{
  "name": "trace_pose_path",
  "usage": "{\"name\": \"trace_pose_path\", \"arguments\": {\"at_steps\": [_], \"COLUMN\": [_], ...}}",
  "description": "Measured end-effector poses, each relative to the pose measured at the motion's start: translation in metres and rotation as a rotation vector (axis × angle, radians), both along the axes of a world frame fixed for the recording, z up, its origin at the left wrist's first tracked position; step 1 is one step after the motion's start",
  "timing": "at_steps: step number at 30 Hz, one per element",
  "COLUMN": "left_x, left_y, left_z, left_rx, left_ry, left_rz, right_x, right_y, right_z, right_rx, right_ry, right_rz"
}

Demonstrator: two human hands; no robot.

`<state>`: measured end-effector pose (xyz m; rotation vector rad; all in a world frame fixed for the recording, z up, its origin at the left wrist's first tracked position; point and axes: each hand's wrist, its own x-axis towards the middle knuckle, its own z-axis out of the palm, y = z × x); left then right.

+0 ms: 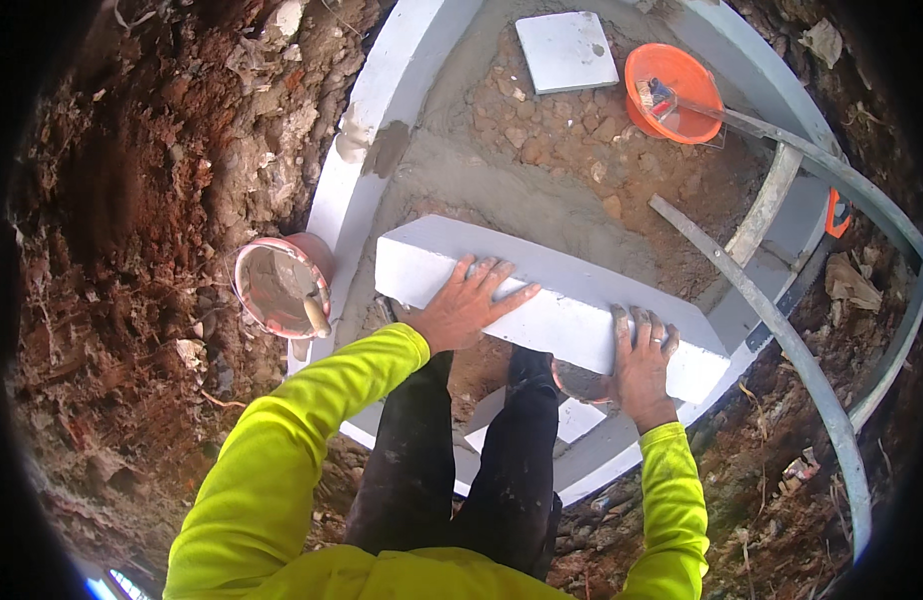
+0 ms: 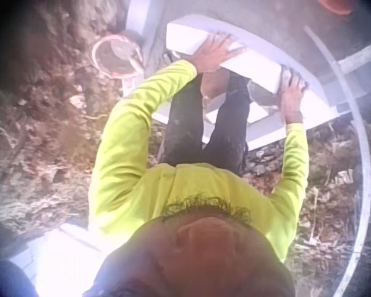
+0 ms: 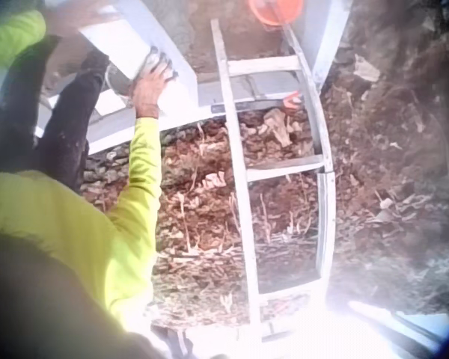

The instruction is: The person spreads wet cement into a dug-out trench using a trowel and a bucket. They place white rectangular paving stones into the trench, adjusting their position by hand and tapping them with a hammer. The person uses a measuring tape to check the alignment of the stones and continues to fill gaps with cement.

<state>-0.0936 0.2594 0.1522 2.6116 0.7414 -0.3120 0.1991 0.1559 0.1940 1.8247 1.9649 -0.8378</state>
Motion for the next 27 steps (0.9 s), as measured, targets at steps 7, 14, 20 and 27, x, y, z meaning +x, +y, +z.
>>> {"name": "trace_pose_path", "arguments": {"at_steps": [7,14,20,27], "left_x": [0.009,-0.017,-0.04,-0.065], "left_y": [0.093,0.133,0.153,0.161], "left_z": [-0.053,-0.105,-0.119,-0.148], "left_rx": [-0.014,0.041,0.02,0.105], "left_ry": [0.147,0.192,0.229,0.12], "left_rz": [-0.217,-0.304,-0.321,-0.271], "right_x": [-0.026,-0.065,-0.088,-0.102], "right_y": [0.022,0.048,0.066,0.088], "right_z": [-0.09,-0.147,-0.164,-0.175], "right_rx": [0.101,0.119,0.093,0.095], "right_ry": [0.023,0.052,0.083,0.053], "right_rz": [-0.194,-0.255,-0.256,-0.233]}}
